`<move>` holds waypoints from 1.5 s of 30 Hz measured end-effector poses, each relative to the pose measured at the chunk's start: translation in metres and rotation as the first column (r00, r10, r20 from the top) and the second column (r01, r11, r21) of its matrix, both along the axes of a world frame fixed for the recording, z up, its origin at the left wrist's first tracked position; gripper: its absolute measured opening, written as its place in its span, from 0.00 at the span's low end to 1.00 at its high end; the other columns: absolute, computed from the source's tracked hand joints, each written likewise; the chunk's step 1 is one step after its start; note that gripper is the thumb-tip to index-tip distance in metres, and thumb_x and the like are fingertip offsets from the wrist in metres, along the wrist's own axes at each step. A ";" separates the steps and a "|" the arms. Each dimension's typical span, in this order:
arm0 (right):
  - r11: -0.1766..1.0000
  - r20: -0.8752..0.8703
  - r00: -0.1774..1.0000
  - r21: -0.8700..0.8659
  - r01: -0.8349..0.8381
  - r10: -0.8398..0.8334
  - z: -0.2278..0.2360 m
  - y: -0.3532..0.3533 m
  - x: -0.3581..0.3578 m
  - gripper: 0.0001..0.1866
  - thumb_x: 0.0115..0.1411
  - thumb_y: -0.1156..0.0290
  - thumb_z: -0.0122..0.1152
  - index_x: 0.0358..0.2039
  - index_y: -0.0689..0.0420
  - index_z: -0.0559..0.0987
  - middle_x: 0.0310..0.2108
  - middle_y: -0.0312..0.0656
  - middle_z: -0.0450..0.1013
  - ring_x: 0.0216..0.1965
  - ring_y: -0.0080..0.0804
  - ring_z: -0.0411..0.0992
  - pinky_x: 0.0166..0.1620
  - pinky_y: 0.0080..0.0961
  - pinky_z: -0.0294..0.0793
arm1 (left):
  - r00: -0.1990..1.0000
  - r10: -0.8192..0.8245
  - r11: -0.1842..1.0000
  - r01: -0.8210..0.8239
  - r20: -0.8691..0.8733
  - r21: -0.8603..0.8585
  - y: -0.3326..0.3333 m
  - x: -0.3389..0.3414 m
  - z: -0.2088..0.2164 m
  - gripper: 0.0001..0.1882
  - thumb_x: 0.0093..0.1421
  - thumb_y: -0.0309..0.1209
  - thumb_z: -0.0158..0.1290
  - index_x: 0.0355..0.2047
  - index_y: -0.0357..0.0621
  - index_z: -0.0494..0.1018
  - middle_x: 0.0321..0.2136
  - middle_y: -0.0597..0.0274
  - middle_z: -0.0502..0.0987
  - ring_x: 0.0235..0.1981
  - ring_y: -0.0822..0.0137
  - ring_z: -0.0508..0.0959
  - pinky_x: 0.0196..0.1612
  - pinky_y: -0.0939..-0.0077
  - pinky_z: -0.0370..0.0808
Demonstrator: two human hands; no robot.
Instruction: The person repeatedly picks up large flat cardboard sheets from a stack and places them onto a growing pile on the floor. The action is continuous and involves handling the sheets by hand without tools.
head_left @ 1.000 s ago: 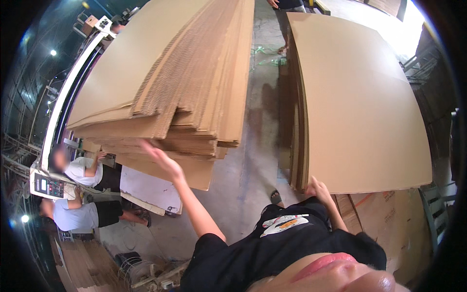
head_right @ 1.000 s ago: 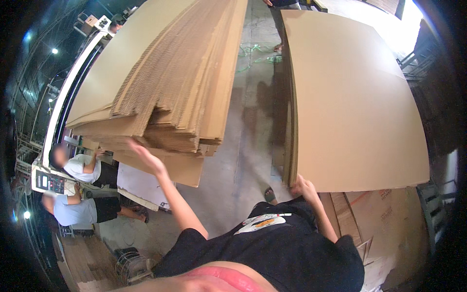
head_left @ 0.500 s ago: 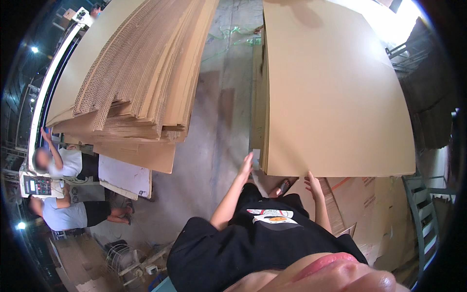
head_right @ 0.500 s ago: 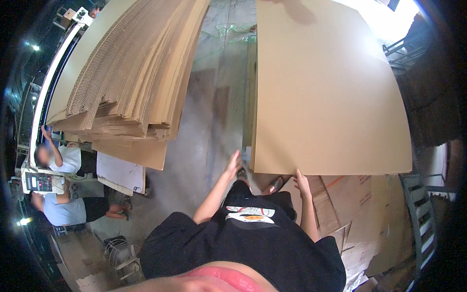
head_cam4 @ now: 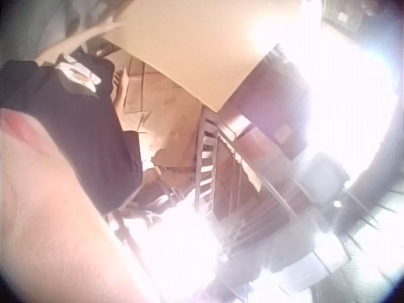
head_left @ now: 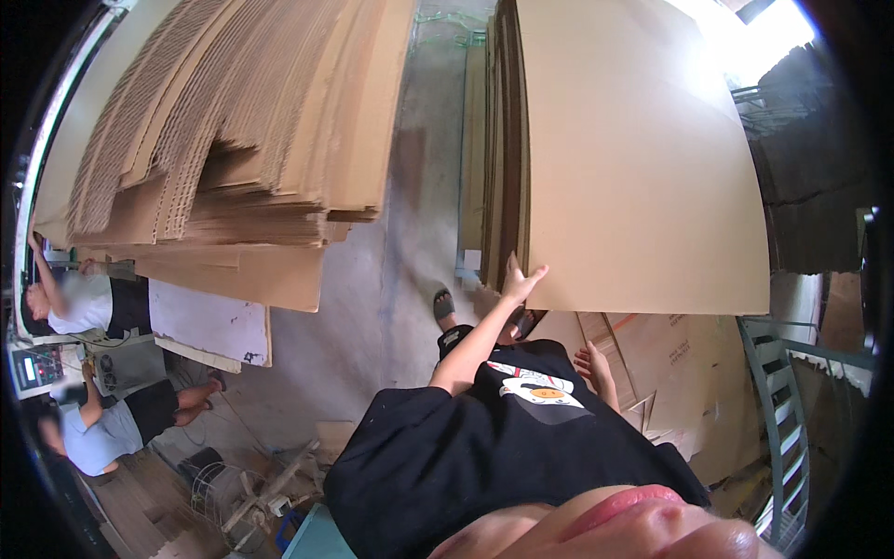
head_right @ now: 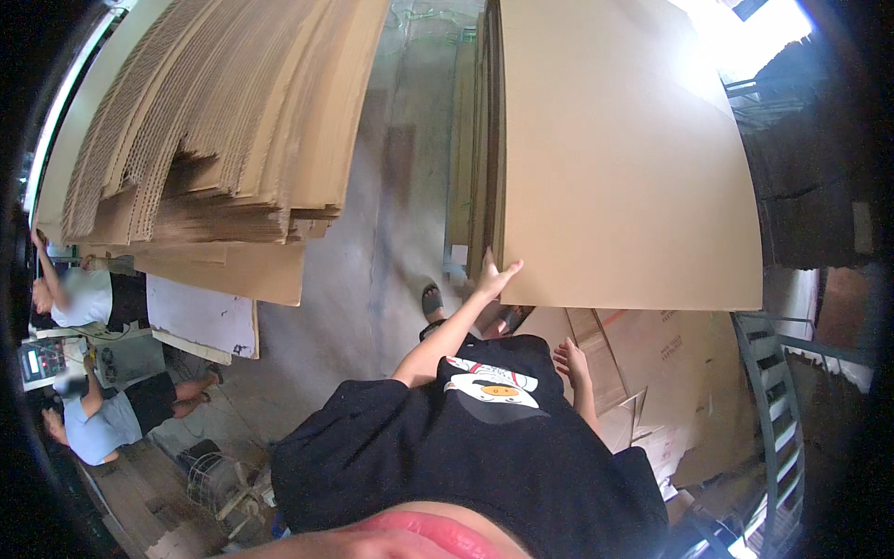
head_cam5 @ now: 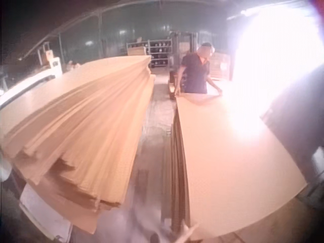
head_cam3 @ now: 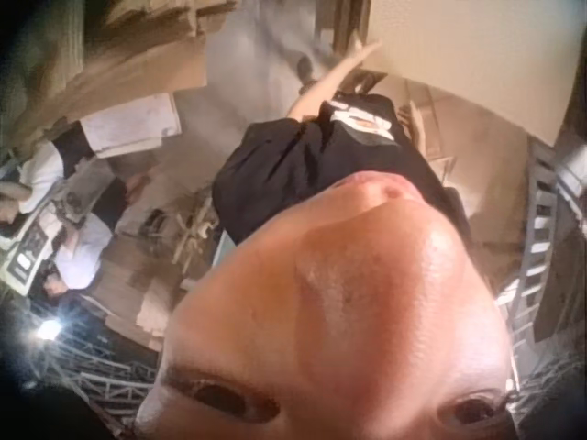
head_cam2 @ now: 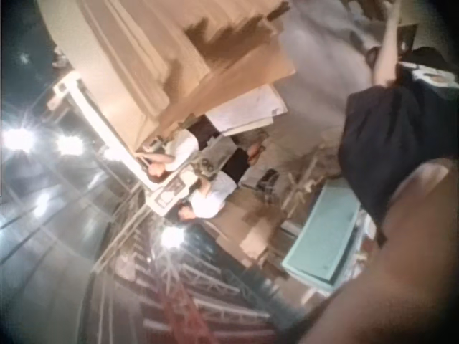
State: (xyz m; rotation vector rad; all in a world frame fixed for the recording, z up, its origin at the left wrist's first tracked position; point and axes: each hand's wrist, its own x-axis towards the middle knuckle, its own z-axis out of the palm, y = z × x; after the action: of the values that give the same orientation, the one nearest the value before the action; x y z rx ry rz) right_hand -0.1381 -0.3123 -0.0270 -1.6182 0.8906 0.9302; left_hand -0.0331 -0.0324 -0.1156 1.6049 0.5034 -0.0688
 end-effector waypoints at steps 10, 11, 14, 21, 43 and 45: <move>0.999 0.110 0.994 -0.034 0.018 -0.014 0.019 0.063 -0.015 0.29 0.62 0.46 0.48 0.51 0.58 0.70 0.47 0.42 0.72 0.44 0.31 0.72 0.42 0.31 0.69 | 0.959 -0.228 0.974 0.226 -0.170 -0.034 0.022 0.005 0.011 0.64 0.46 0.62 0.58 0.64 0.31 0.34 0.63 0.30 0.41 0.64 0.40 0.50 0.64 0.58 0.55; 0.999 0.122 0.992 -0.029 0.022 -0.018 0.020 0.068 -0.019 0.29 0.62 0.46 0.48 0.51 0.58 0.70 0.47 0.43 0.72 0.44 0.31 0.71 0.42 0.30 0.69 | 0.956 -0.236 0.972 0.234 -0.176 -0.033 0.024 0.005 0.011 0.64 0.46 0.62 0.58 0.64 0.31 0.34 0.63 0.30 0.41 0.64 0.39 0.50 0.64 0.58 0.55; 0.999 0.082 0.996 -0.014 0.038 -0.037 0.010 0.073 -0.032 0.28 0.62 0.47 0.49 0.51 0.58 0.70 0.47 0.43 0.72 0.45 0.31 0.71 0.43 0.30 0.70 | 0.944 -0.267 0.964 0.262 -0.192 -0.055 0.025 0.007 0.011 0.64 0.46 0.63 0.57 0.64 0.31 0.33 0.63 0.30 0.40 0.64 0.39 0.50 0.64 0.57 0.54; 0.995 0.131 0.987 -0.018 0.101 -0.098 -0.019 0.074 -0.068 0.28 0.61 0.49 0.51 0.49 0.61 0.71 0.45 0.45 0.72 0.43 0.33 0.72 0.46 0.33 0.71 | 0.924 -0.329 0.944 0.323 -0.194 -0.059 0.030 0.008 0.005 0.65 0.46 0.66 0.55 0.64 0.30 0.33 0.63 0.28 0.40 0.64 0.38 0.49 0.63 0.57 0.54; 0.805 0.342 0.743 0.070 0.590 -0.575 0.003 -0.004 -0.038 0.22 0.62 0.49 0.49 0.47 0.54 0.72 0.43 0.38 0.73 0.43 0.29 0.73 0.43 0.31 0.71 | 0.993 -0.074 0.968 0.095 0.097 -0.234 0.029 -0.011 0.021 0.28 0.55 0.39 0.60 0.49 0.36 0.64 0.43 0.57 0.72 0.44 0.65 0.72 0.49 0.70 0.67; 0.743 0.365 0.661 0.156 0.651 -0.656 0.001 -0.025 -0.012 0.23 0.63 0.49 0.49 0.48 0.54 0.71 0.44 0.38 0.72 0.43 0.30 0.73 0.44 0.31 0.71 | 0.999 -0.028 0.976 0.023 -0.019 -0.215 0.030 -0.001 0.027 0.27 0.55 0.40 0.61 0.48 0.38 0.65 0.42 0.59 0.73 0.44 0.67 0.72 0.49 0.72 0.68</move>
State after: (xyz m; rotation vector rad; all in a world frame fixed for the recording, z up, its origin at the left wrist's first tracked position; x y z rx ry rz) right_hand -0.1496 -0.3376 -0.0262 -1.2449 1.0592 0.0778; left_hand -0.0345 -0.0029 -0.0887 1.4005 0.4755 -0.1553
